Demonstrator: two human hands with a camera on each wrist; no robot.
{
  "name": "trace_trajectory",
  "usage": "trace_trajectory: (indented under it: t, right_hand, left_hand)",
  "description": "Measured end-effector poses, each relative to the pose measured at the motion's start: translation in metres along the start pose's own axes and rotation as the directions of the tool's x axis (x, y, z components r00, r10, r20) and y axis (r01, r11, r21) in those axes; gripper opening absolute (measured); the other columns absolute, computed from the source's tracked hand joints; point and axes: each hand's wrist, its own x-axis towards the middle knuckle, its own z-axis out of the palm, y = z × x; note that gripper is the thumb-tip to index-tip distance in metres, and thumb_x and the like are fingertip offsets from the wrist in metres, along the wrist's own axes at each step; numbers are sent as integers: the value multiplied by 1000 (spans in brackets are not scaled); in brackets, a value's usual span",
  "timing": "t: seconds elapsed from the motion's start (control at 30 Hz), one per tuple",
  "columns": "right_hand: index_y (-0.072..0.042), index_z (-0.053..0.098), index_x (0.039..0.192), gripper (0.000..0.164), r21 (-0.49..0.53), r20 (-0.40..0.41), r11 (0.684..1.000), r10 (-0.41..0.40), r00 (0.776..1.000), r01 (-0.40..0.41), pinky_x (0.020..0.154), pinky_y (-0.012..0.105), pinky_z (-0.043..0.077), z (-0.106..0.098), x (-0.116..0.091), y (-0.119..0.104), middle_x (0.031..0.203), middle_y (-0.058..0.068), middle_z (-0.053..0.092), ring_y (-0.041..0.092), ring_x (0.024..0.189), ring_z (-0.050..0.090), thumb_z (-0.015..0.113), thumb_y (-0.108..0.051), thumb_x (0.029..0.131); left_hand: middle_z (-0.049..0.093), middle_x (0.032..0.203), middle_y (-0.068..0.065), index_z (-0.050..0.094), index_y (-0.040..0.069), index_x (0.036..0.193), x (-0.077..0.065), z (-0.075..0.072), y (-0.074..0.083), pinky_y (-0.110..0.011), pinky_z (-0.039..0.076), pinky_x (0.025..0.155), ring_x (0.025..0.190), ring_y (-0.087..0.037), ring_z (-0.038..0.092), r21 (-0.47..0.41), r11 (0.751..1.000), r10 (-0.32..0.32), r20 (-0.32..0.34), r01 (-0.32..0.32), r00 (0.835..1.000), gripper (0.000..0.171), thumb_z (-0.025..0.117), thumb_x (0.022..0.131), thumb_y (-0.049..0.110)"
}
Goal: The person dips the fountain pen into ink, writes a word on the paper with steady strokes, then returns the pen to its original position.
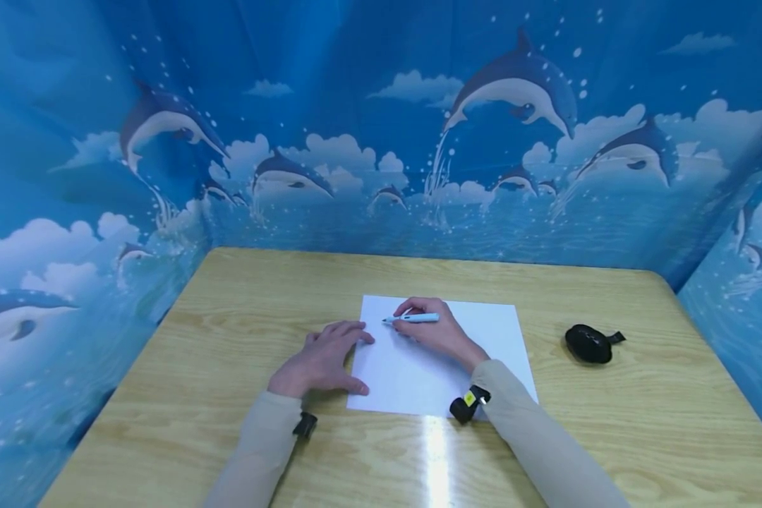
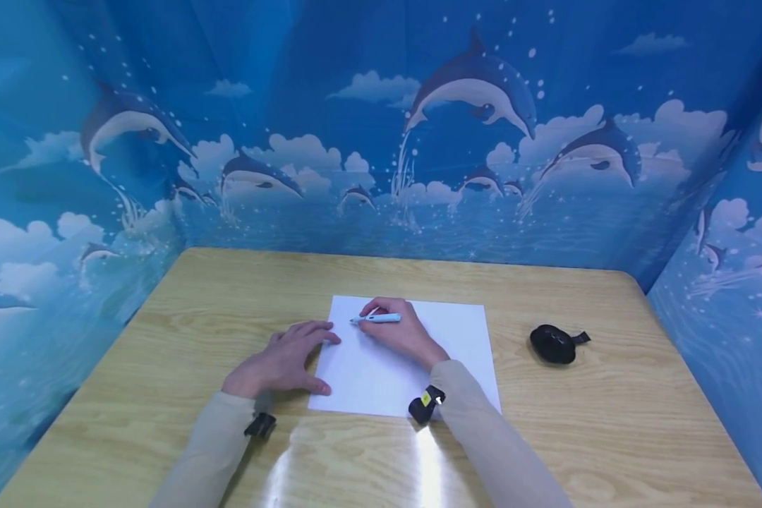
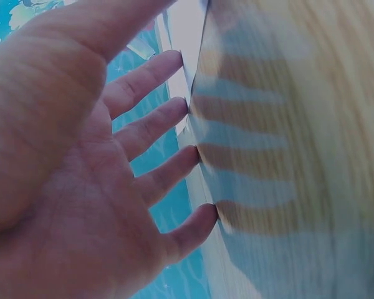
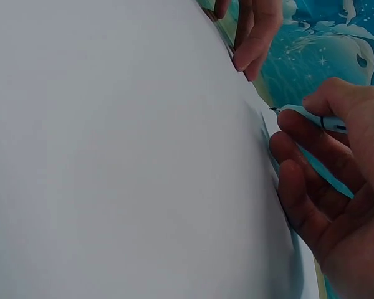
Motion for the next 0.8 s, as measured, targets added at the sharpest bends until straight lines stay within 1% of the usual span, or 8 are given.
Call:
trace_trajectory:
  t: [0.1, 0.33, 0.47, 0.6, 0.7, 0.8]
  right_hand:
    - [-12, 76, 106, 18, -6, 2, 1000, -3, 1000, 3, 59, 26, 52, 1, 1, 1, 87, 8, 74, 16, 66, 61, 76, -24, 92]
    - [-14, 77, 103, 15, -40, 1, 998, -53, 999, 53, 70, 25, 53, 3, 5, 3, 88, 4, 75, 14, 76, 66, 78, -22, 91]
    - [-13, 77, 103, 15, -57, 6, 996, -66, 998, 66, 71, 27, 53, 4, 6, 6, 88, 3, 75, 15, 77, 66, 77, -22, 91]
    - [-14, 77, 104, 15, -90, 12, 993, -73, 997, 74, 75, 29, 53, 4, 6, 6, 92, 2, 75, 14, 82, 66, 76, -22, 91]
    - [-14, 77, 103, 15, -101, 18, 992, -76, 997, 77, 76, 30, 53, 5, 6, 6, 92, 1, 75, 14, 82, 67, 76, -22, 91]
    - [-14, 76, 102, 13, -101, 22, 992, -74, 997, 76, 73, 28, 52, 5, 7, 5, 88, 1, 75, 14, 77, 65, 76, -21, 91]
  left_hand:
    - [36, 166, -4, 57, 26, 142, 0, 0, 0, -69, 25, 118, 154, -35, 29, -2, 1000, 1, -1, -1, 1000, 79, 90, 74, 48]
    - [36, 166, -4, 57, 26, 142, 1, 1, -2, -69, 26, 117, 154, -35, 29, -3, 1000, 9, -4, -9, 1000, 79, 90, 73, 48]
    - [36, 166, -4, 57, 26, 142, 1, 1, -1, -69, 25, 118, 154, -35, 29, -2, 1000, 9, -3, -9, 1000, 80, 90, 73, 48]
    - [36, 166, -4, 57, 27, 142, 1, 1, -1, -69, 25, 118, 154, -35, 29, -3, 1000, 3, -1, -3, 1000, 79, 90, 74, 49]
    - [36, 166, -3, 57, 27, 142, 2, 1, -2, -69, 25, 118, 154, -35, 29, 0, 1000, 2, -3, -2, 1000, 79, 90, 74, 49]
    - [36, 166, -3, 57, 28, 142, 2, 2, -2, -68, 25, 118, 154, -34, 29, 3, 1000, 1, -5, -1, 1000, 79, 90, 73, 49]
